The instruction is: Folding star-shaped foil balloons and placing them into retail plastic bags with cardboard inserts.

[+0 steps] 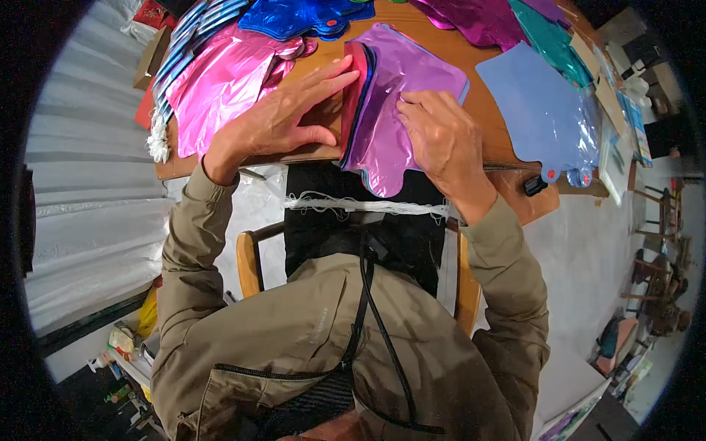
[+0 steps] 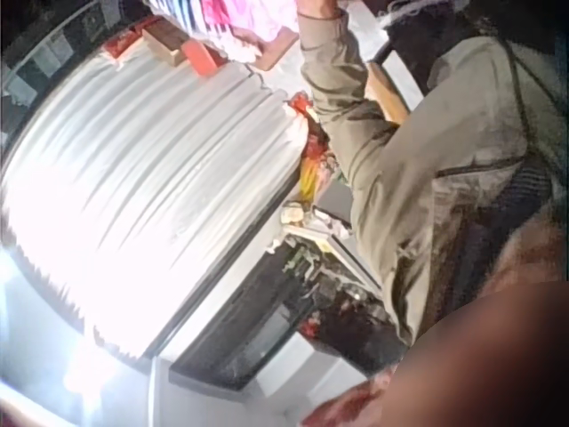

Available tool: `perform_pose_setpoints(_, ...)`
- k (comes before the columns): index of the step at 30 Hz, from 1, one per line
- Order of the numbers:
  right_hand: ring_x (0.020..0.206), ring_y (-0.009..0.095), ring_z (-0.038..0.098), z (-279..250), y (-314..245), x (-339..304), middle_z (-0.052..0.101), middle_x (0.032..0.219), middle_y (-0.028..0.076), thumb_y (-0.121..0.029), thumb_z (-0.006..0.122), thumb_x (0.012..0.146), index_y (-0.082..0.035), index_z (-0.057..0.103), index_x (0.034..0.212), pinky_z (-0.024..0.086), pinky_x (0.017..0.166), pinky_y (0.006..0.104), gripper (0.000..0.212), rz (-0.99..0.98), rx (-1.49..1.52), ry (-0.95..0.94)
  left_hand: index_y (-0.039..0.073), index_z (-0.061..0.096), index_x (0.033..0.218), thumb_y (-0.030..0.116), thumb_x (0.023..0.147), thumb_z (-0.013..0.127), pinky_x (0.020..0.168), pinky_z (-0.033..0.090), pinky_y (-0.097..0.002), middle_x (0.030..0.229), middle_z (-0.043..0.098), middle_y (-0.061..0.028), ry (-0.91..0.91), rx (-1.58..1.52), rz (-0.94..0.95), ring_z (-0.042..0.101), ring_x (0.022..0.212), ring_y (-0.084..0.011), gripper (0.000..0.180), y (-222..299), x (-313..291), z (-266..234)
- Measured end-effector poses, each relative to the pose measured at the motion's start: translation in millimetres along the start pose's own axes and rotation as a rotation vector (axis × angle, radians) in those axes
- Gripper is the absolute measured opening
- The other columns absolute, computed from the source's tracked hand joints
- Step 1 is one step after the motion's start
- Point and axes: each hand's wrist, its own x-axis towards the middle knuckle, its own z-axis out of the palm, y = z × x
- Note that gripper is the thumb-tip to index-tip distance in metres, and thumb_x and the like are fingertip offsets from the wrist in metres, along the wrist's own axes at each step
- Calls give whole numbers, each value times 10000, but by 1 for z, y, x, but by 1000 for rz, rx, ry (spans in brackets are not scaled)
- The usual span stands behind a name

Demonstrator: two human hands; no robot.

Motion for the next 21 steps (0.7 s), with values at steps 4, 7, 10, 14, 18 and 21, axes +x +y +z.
perform_pose_setpoints(4,959,246,690,-1,1,0,785,1175,42,-50,777,918,-9,805,1082,568,855,338,171,3,6,-16,140,417,1710,505,958,788,1286,391,-472,1772,384,-164,2,86,-18,435,1583,-397,915,5,6,5)
perform_pose_setpoints(7,965,251,687,-5,-3,5,782,1182,52,-76,804,907,-8,801,1088,567,859,348,193,4,9,-35,145,417,1709,560,988,738,1297,390,-457,1777,372,-167,26,155,-46,408,1606,-385,891,4,7,10)
perform_pose_setpoints(10,967,255,684,-6,-4,5,779,1186,57,-94,823,898,-8,799,1089,567,861,356,211,4,16,-43,141,414,1708,594,1006,701,1310,374,-456,1780,364,-168,33,192,-44,385,1621,-380,884,3,10,13)
perform_pose_setpoints(14,968,260,680,-6,-2,5,774,1190,65,-125,852,883,-8,795,1088,567,863,367,243,-6,31,-43,123,407,1708,642,1027,639,1338,329,-471,1786,353,-168,38,244,-7,344,1644,-378,887,2,13,16)
perform_pose_setpoints(18,971,260,681,-6,-3,4,768,1186,66,-139,874,868,-8,794,1082,568,862,371,263,0,11,-52,145,380,1728,663,1058,574,1355,278,-494,1806,316,-155,-15,367,-29,338,1648,-358,869,5,15,21)
perform_pose_setpoints(21,976,261,683,-6,-3,4,766,1183,65,-135,873,869,-8,793,1079,569,863,371,258,-2,10,-55,148,367,1733,670,1065,549,1363,257,-507,1809,310,-148,-22,382,-39,318,1659,-346,867,7,17,21)
